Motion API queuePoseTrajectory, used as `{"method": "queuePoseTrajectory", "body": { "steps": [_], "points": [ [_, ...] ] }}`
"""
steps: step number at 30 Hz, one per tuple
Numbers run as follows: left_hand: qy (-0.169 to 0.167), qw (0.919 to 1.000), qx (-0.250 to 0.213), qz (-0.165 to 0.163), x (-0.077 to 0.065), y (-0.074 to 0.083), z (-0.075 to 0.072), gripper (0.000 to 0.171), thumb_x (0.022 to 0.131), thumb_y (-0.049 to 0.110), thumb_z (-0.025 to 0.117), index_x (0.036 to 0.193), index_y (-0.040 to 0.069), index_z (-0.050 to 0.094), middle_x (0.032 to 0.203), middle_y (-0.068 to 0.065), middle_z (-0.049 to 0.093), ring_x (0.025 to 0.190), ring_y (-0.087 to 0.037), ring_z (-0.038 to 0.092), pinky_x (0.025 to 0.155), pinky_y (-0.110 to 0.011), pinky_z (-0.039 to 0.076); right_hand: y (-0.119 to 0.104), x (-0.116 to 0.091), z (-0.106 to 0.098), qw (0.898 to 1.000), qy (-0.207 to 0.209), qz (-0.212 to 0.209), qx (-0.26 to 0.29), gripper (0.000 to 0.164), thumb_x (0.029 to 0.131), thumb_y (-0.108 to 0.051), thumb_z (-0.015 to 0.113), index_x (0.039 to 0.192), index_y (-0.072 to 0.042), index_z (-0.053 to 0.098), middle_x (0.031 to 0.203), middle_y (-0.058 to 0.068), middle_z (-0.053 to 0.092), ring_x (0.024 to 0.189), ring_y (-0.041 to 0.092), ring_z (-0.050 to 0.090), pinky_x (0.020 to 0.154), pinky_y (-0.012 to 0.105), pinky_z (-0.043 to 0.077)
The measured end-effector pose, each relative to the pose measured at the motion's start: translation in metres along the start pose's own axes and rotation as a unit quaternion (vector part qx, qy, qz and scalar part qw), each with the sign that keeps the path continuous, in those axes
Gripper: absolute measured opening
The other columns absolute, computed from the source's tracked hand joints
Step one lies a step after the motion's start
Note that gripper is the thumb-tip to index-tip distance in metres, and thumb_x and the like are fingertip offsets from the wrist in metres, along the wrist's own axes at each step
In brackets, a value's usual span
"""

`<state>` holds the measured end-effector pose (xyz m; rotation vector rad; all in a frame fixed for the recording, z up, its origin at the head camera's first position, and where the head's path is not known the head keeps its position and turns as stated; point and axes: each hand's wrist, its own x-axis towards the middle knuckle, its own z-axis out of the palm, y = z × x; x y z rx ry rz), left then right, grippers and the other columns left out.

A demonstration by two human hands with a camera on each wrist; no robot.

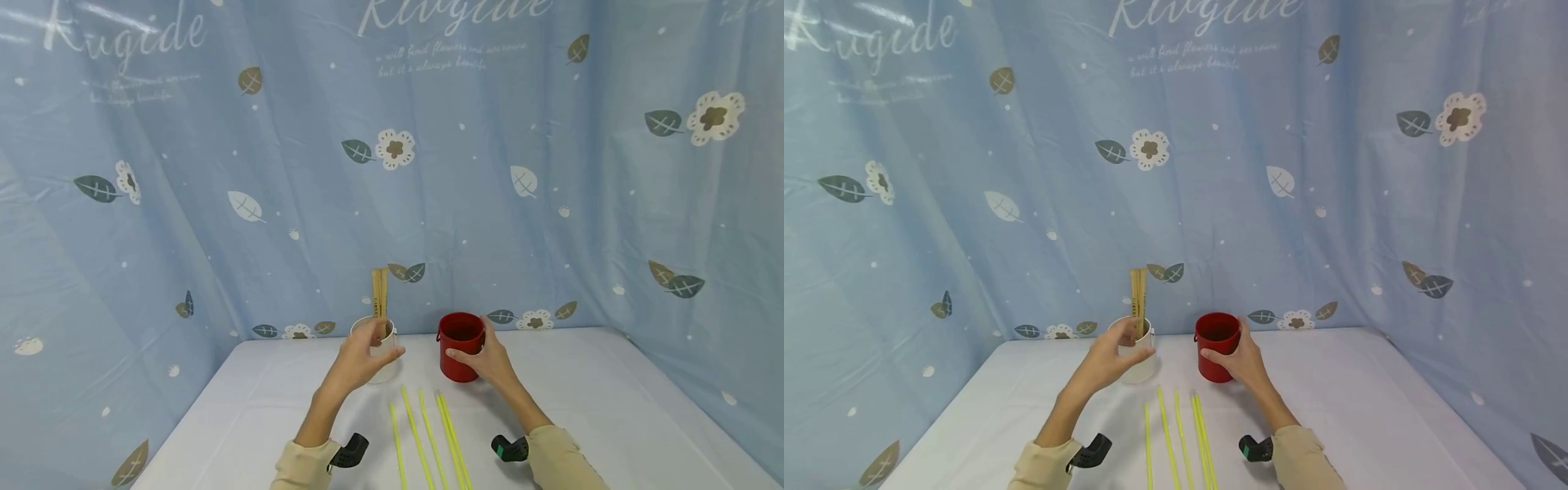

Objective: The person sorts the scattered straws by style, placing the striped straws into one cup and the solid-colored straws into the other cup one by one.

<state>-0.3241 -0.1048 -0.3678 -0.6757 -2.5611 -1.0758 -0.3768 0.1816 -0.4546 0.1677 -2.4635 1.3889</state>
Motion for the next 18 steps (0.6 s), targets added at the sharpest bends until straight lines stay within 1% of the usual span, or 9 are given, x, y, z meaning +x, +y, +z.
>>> {"method": "queuePoseTrajectory", "body": {
  "steps": [4, 8, 10, 14, 16, 18],
  "points": [
    [-0.04, 0.9989, 0.002, -0.024, -0.003, -0.001, 0.005, 0.064, 0.088, 0.044, 0.071, 0.14, 0.012, 0.05, 0.115, -0.012, 0.065, 0.102, -0.029, 0.067, 0.085, -0.042, 0.057, 0.0, 0.0, 0.001, 1.0, 0.004, -0.009, 0.007, 0.107, 0.076, -0.042, 0.083, 0.154, -0.008, 0.018, 0.145, 0.016, 0.048, 0.13, 0.035, 0.048, 0.099, 0.054, 0.051],
    [-0.075, 0.9962, 0.006, -0.043, -0.009, -0.003, 0.011, 0.065, 0.087, 0.043, 0.073, 0.139, 0.011, 0.051, 0.105, -0.011, 0.068, 0.091, -0.022, 0.069, 0.073, -0.036, 0.057, -0.001, 0.0, 0.001, 1.0, 0.003, -0.004, 0.011, 0.101, 0.077, -0.041, 0.083, 0.151, -0.01, 0.024, 0.143, 0.015, 0.05, 0.129, 0.034, 0.05, 0.099, 0.053, 0.051],
    [-0.086, 0.9949, 0.002, -0.053, -0.012, -0.004, 0.015, 0.064, 0.086, 0.042, 0.075, 0.137, 0.01, 0.052, 0.1, -0.01, 0.068, 0.082, -0.018, 0.068, 0.066, -0.032, 0.056, -0.001, 0.0, 0.001, 1.0, 0.003, -0.002, 0.011, 0.099, 0.077, -0.041, 0.083, 0.15, -0.009, 0.025, 0.143, 0.015, 0.05, 0.129, 0.034, 0.05, 0.098, 0.052, 0.052],
    [-0.098, 0.9924, -0.019, -0.072, -0.023, -0.009, 0.022, 0.061, 0.084, 0.036, 0.078, 0.131, 0.005, 0.053, 0.087, -0.008, 0.066, 0.06, -0.016, 0.066, 0.052, -0.027, 0.053, -0.001, 0.0, 0.002, 1.0, 0.001, -0.001, 0.01, 0.096, 0.077, -0.039, 0.083, 0.149, -0.009, 0.027, 0.142, 0.015, 0.051, 0.128, 0.034, 0.05, 0.097, 0.052, 0.053],
    [-0.105, 0.9901, -0.031, -0.088, -0.029, -0.012, 0.026, 0.058, 0.083, 0.033, 0.079, 0.126, 0.003, 0.054, 0.081, -0.007, 0.063, 0.051, -0.018, 0.064, 0.046, -0.027, 0.053, 0.0, 0.0, 0.002, 1.0, -0.001, -0.002, 0.012, 0.095, 0.077, -0.039, 0.083, 0.149, -0.009, 0.028, 0.142, 0.015, 0.051, 0.128, 0.034, 0.05, 0.097, 0.051, 0.053],
    [-0.116, 0.9874, -0.028, -0.104, -0.035, -0.014, 0.029, 0.053, 0.082, 0.033, 0.08, 0.119, 0.003, 0.056, 0.077, -0.006, 0.061, 0.046, -0.019, 0.062, 0.045, -0.028, 0.052, 0.0, 0.0, 0.002, 1.0, -0.002, -0.003, 0.014, 0.095, 0.077, -0.039, 0.083, 0.148, -0.009, 0.029, 0.142, 0.015, 0.051, 0.128, 0.034, 0.05, 0.096, 0.051, 0.053]
  ]
}}
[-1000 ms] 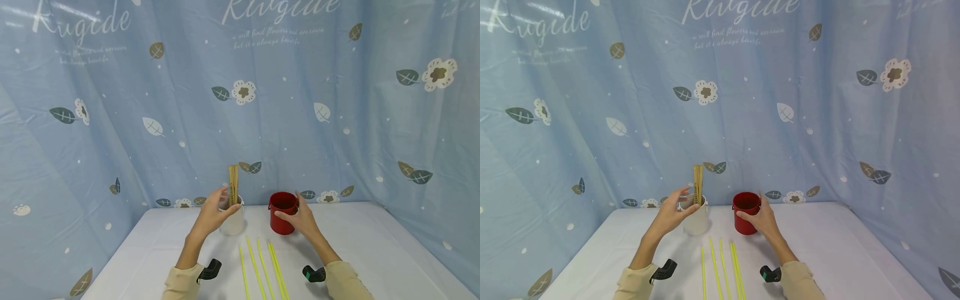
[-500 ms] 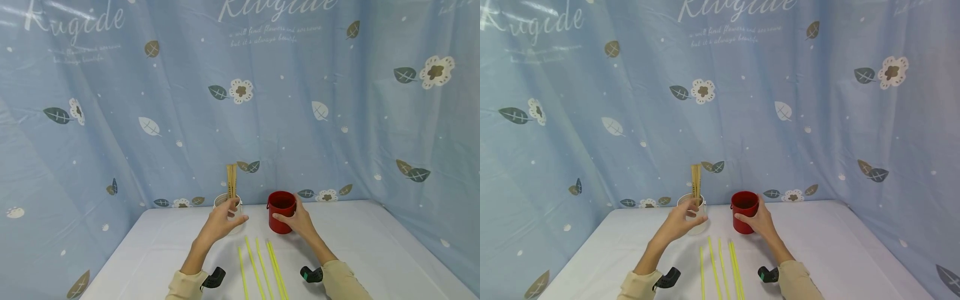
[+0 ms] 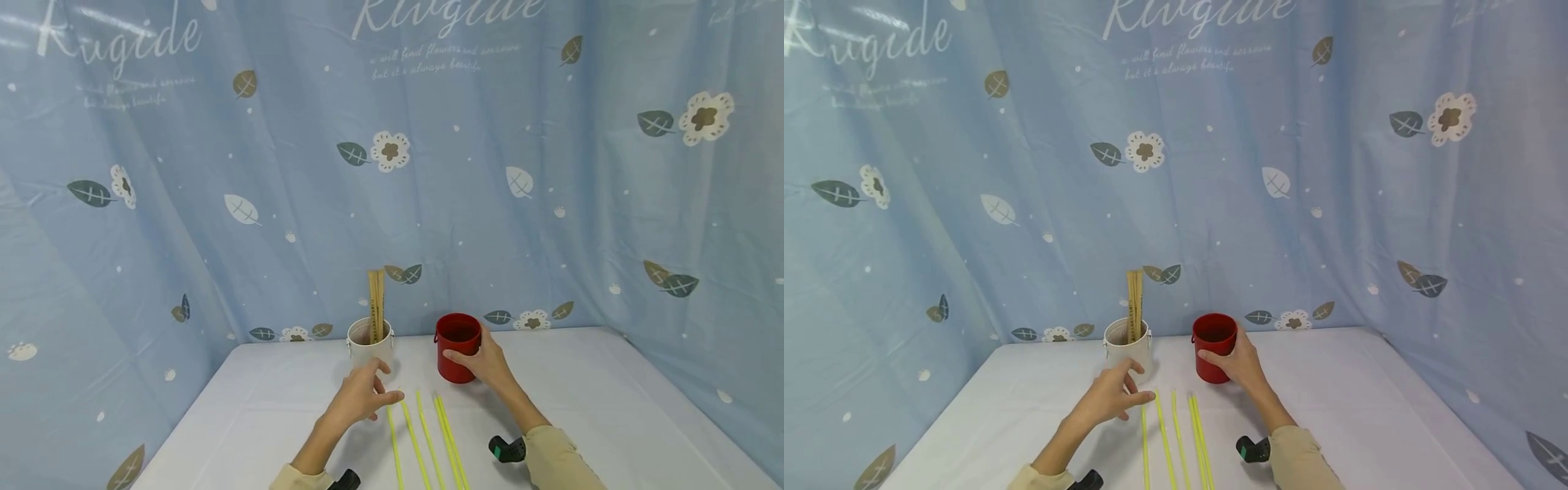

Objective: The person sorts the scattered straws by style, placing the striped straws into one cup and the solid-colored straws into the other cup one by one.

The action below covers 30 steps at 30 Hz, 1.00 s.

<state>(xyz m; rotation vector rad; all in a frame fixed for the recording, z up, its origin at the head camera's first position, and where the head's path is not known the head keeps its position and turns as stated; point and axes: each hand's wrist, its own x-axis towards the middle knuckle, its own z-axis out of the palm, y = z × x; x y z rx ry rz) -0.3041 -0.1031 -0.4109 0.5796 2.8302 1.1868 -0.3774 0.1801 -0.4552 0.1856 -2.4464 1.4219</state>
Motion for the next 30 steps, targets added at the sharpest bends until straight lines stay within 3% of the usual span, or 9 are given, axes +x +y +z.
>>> {"method": "queuePoseTrajectory", "body": {
  "steps": [5, 10, 13, 22, 30],
  "points": [
    [-0.034, 0.9981, 0.022, -0.046, -0.011, -0.008, 0.01, 0.041, 0.08, 0.033, 0.081, 0.096, 0.003, 0.057, 0.065, -0.006, 0.056, 0.04, -0.016, 0.059, 0.042, -0.033, 0.052, 0.0, 0.0, 0.0, 1.0, 0.001, 0.002, 0.001, 0.094, 0.077, -0.04, 0.083, 0.148, -0.009, 0.029, 0.141, 0.015, 0.051, 0.128, 0.034, 0.051, 0.096, 0.051, 0.053],
    [-0.047, 0.9959, 0.058, -0.052, -0.014, -0.008, 0.019, 0.035, 0.079, 0.037, 0.081, 0.071, 0.01, 0.059, 0.044, -0.003, 0.056, 0.031, -0.011, 0.053, 0.041, -0.026, 0.049, -0.001, 0.001, 0.0, 1.0, 0.002, 0.004, 0.001, 0.093, 0.078, -0.04, 0.082, 0.148, -0.009, 0.029, 0.141, 0.015, 0.051, 0.128, 0.034, 0.05, 0.095, 0.051, 0.054],
    [-0.046, 0.9951, 0.068, -0.054, -0.015, -0.007, 0.023, 0.038, 0.078, 0.038, 0.081, 0.062, 0.012, 0.06, 0.041, -0.002, 0.056, 0.03, -0.011, 0.053, 0.042, -0.025, 0.048, -0.001, 0.0, 0.0, 1.0, 0.001, 0.002, 0.001, 0.092, 0.078, -0.039, 0.082, 0.148, -0.01, 0.03, 0.141, 0.014, 0.051, 0.127, 0.034, 0.05, 0.095, 0.05, 0.054],
    [-0.043, 0.9938, 0.06, -0.083, -0.015, -0.009, 0.029, 0.034, 0.073, 0.029, 0.086, 0.06, 0.01, 0.06, 0.053, -0.006, 0.059, 0.033, -0.01, 0.055, 0.036, -0.024, 0.048, 0.001, 0.0, 0.001, 1.0, 0.003, -0.002, -0.003, 0.093, 0.077, -0.04, 0.083, 0.147, -0.011, 0.031, 0.14, 0.013, 0.052, 0.126, 0.032, 0.051, 0.095, 0.05, 0.054],
    [-0.055, 0.9954, 0.022, -0.076, -0.015, -0.007, 0.032, 0.026, 0.075, 0.013, 0.084, 0.062, 0.009, 0.062, 0.047, -0.006, 0.06, 0.035, -0.015, 0.059, 0.037, -0.028, 0.051, 0.0, -0.001, 0.0, 1.0, -0.003, 0.007, 0.005, 0.092, 0.077, -0.041, 0.083, 0.147, -0.012, 0.031, 0.14, 0.012, 0.052, 0.127, 0.032, 0.051, 0.095, 0.05, 0.054]
  ]
}}
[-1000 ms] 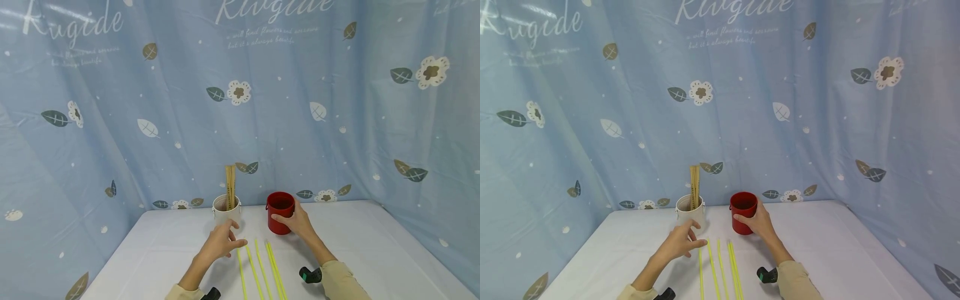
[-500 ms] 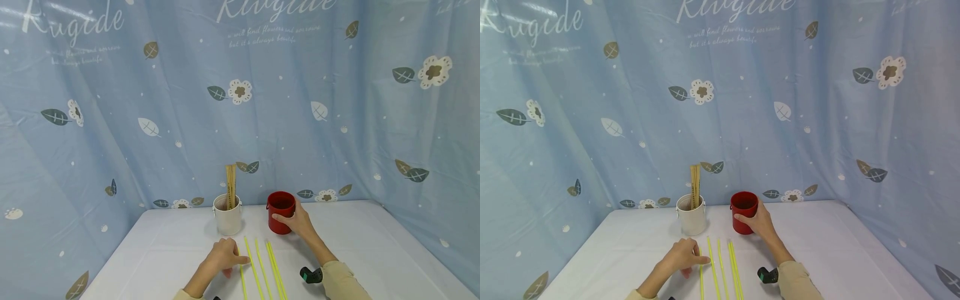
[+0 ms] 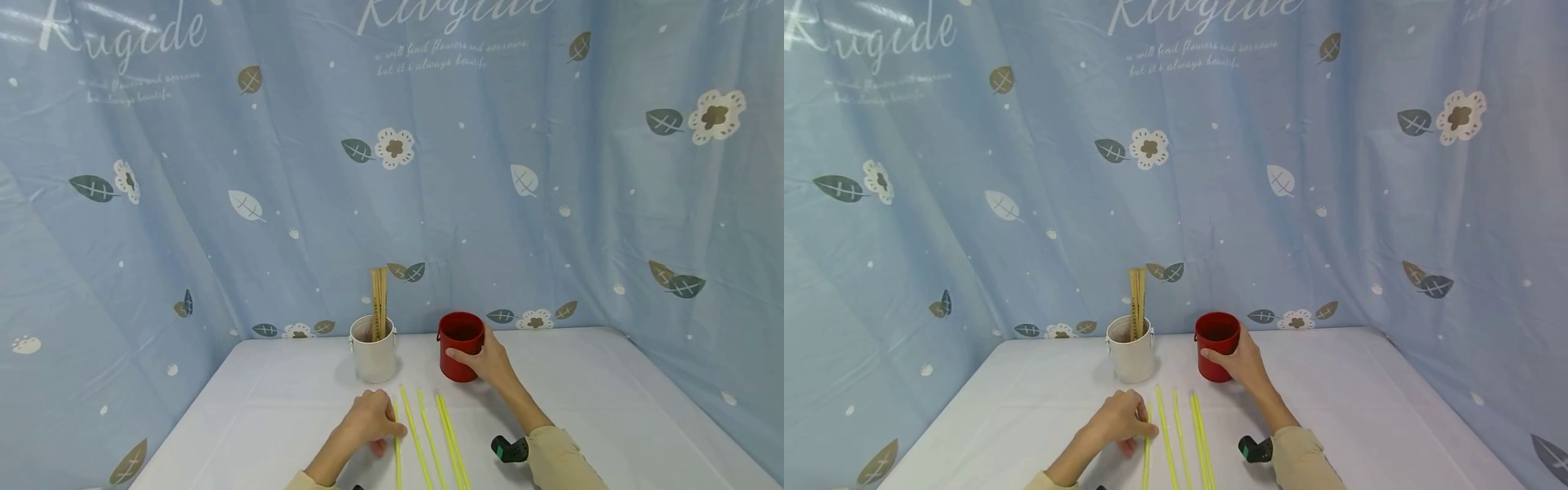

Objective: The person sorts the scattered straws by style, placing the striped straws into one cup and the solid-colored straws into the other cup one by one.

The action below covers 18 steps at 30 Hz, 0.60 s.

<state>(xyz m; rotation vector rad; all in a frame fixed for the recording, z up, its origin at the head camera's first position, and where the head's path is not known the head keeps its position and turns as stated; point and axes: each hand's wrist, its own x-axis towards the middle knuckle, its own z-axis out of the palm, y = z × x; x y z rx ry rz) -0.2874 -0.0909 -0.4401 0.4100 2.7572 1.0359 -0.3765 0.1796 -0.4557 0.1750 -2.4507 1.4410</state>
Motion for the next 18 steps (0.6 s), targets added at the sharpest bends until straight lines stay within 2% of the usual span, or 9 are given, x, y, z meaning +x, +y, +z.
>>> {"method": "queuePoseTrajectory", "body": {
  "steps": [3, 7, 10, 14, 18],
  "points": [
    [0.003, 1.0, -0.003, 0.008, 0.0, 0.0014, 0.0015, 0.024, 0.074, 0.009, 0.082, 0.061, 0.008, 0.063, 0.044, -0.005, 0.06, 0.035, -0.016, 0.06, 0.04, -0.03, 0.053, 0.0, 0.0002, 0.0001, 1.0, 0.0, 0.0, -0.002, 0.092, 0.077, -0.041, 0.083, 0.147, -0.012, 0.031, 0.14, 0.012, 0.052, 0.127, 0.032, 0.051, 0.096, 0.05, 0.054],
    [0.03, 0.998, 0.048, 0.029, 0.0006, 0.0028, 0.0028, 0.022, 0.072, 0.01, 0.082, 0.061, 0.011, 0.064, 0.044, 0.0, 0.061, 0.036, -0.013, 0.06, 0.058, -0.035, 0.06, -0.0003, 0.0004, 0.0001, 1.0, 0.0, 0.001, -0.006, 0.092, 0.077, -0.041, 0.083, 0.147, -0.011, 0.031, 0.141, 0.013, 0.052, 0.127, 0.033, 0.051, 0.095, 0.05, 0.054],
    [0.043, 0.9956, 0.076, 0.034, 0.0015, 0.0031, 0.0023, 0.022, 0.072, 0.012, 0.082, 0.06, 0.013, 0.063, 0.044, 0.003, 0.06, 0.036, -0.011, 0.059, 0.067, -0.033, 0.06, -0.0003, 0.0006, 0.0001, 1.0, 0.0, 0.003, -0.006, 0.092, 0.077, -0.041, 0.083, 0.147, -0.011, 0.031, 0.141, 0.013, 0.051, 0.127, 0.033, 0.051, 0.096, 0.05, 0.054],
    [0.032, 0.9976, 0.054, 0.028, 0.0023, 0.0027, 0.0009, 0.02, 0.073, 0.009, 0.079, 0.061, 0.012, 0.064, 0.044, 0.001, 0.06, 0.035, -0.013, 0.059, 0.06, -0.03, 0.059, 0.0012, 0.0011, 0.0003, 1.0, 0.001, 0.004, -0.009, 0.092, 0.077, -0.041, 0.083, 0.147, -0.011, 0.031, 0.142, 0.013, 0.051, 0.127, 0.033, 0.051, 0.097, 0.05, 0.053],
    [0.03, 0.9974, 0.055, 0.036, 0.0022, 0.0022, -0.0017, 0.017, 0.075, 0.01, 0.077, 0.062, 0.013, 0.066, 0.044, 0.002, 0.06, 0.035, -0.01, 0.059, 0.061, -0.028, 0.058, 0.0012, 0.0009, 0.0003, 1.0, -0.001, 0.004, -0.007, 0.092, 0.077, -0.04, 0.083, 0.147, -0.012, 0.031, 0.142, 0.013, 0.05, 0.128, 0.033, 0.05, 0.097, 0.051, 0.053]
  ]
}}
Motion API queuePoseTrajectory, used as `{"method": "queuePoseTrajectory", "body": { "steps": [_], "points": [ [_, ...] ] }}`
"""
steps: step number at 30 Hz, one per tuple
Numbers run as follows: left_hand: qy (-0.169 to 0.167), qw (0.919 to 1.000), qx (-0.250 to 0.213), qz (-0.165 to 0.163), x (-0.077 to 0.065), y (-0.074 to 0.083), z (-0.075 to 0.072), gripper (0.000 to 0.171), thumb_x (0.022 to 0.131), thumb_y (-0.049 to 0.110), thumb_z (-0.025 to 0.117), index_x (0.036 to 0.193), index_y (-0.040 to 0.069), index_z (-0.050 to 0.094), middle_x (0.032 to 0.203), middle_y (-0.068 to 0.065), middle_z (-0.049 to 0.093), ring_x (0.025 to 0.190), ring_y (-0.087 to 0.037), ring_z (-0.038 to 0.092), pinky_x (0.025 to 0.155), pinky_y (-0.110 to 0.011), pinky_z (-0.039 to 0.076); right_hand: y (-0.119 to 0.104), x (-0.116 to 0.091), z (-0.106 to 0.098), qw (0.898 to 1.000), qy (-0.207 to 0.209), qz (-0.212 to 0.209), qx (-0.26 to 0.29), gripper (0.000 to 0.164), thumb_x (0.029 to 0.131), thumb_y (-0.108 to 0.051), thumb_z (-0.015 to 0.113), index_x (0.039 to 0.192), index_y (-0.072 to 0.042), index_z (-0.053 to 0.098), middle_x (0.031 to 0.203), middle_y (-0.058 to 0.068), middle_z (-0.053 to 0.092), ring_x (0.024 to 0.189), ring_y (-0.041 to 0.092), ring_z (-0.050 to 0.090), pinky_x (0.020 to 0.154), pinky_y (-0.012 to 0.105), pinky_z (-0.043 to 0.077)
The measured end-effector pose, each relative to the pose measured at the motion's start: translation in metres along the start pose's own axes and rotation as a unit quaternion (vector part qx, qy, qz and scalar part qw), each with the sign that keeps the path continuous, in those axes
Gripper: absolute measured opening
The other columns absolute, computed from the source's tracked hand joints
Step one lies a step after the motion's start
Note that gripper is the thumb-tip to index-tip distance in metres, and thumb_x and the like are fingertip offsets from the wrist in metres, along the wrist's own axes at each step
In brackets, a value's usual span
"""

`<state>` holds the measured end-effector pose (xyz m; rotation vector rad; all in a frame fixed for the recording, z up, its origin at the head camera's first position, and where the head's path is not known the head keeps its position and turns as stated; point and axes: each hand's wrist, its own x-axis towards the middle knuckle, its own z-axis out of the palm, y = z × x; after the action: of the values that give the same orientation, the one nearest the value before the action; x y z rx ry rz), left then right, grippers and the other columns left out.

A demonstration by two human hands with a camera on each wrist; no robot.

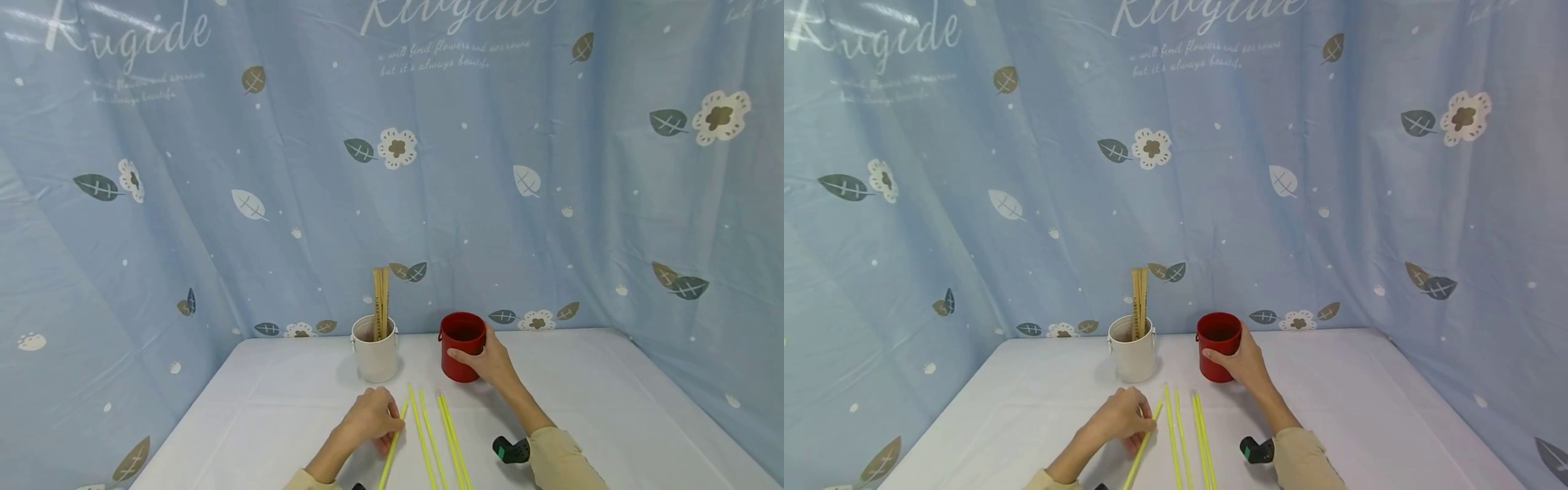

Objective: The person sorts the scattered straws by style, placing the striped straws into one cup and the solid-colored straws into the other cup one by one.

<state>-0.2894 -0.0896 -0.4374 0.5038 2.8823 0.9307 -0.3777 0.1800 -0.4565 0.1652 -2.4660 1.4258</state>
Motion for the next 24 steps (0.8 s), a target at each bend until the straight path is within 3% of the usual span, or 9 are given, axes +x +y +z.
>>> {"method": "queuePoseTrajectory", "body": {
  "steps": [4, 10, 16, 24],
  "points": [
    [0.0, 0.9999, -0.009, 0.008, 0.0, -0.001, -0.004, 0.014, 0.077, 0.012, 0.075, 0.066, 0.013, 0.066, 0.046, 0.004, 0.061, 0.035, -0.008, 0.058, 0.059, -0.028, 0.058, -0.001, 0.0, 0.0, 1.0, 0.001, -0.003, 0.003, 0.091, 0.077, -0.039, 0.083, 0.147, -0.011, 0.031, 0.142, 0.013, 0.051, 0.128, 0.033, 0.05, 0.096, 0.051, 0.053],
    [-0.023, 0.9941, -0.106, 0.01, -0.001, -0.001, -0.011, 0.006, 0.082, 0.009, 0.069, 0.079, 0.006, 0.064, 0.054, -0.003, 0.065, 0.04, -0.014, 0.063, 0.042, -0.03, 0.054, 0.0, 0.0, 0.0, 1.0, 0.002, -0.004, 0.006, 0.091, 0.077, -0.038, 0.083, 0.147, -0.011, 0.031, 0.142, 0.013, 0.051, 0.128, 0.033, 0.05, 0.096, 0.051, 0.054],
    [-0.032, 0.9871, -0.156, 0.017, -0.003, 0.006, -0.024, 0.011, 0.088, 0.011, 0.068, 0.089, 0.002, 0.062, 0.066, -0.008, 0.067, 0.045, -0.021, 0.066, 0.045, -0.038, 0.057, 0.001, 0.0, 0.0, 1.0, 0.002, -0.008, 0.008, 0.091, 0.077, -0.039, 0.083, 0.147, -0.011, 0.031, 0.141, 0.013, 0.051, 0.128, 0.033, 0.05, 0.096, 0.05, 0.054],
    [-0.012, 0.9769, -0.206, 0.055, -0.001, 0.013, -0.04, 0.015, 0.091, 0.011, 0.066, 0.099, -0.001, 0.062, 0.077, -0.011, 0.069, 0.053, -0.021, 0.068, 0.048, -0.036, 0.058, 0.001, -0.001, 0.0, 1.0, 0.002, -0.007, 0.004, 0.091, 0.078, -0.04, 0.082, 0.147, -0.011, 0.031, 0.142, 0.014, 0.051, 0.128, 0.033, 0.05, 0.096, 0.051, 0.053]
  ]
}}
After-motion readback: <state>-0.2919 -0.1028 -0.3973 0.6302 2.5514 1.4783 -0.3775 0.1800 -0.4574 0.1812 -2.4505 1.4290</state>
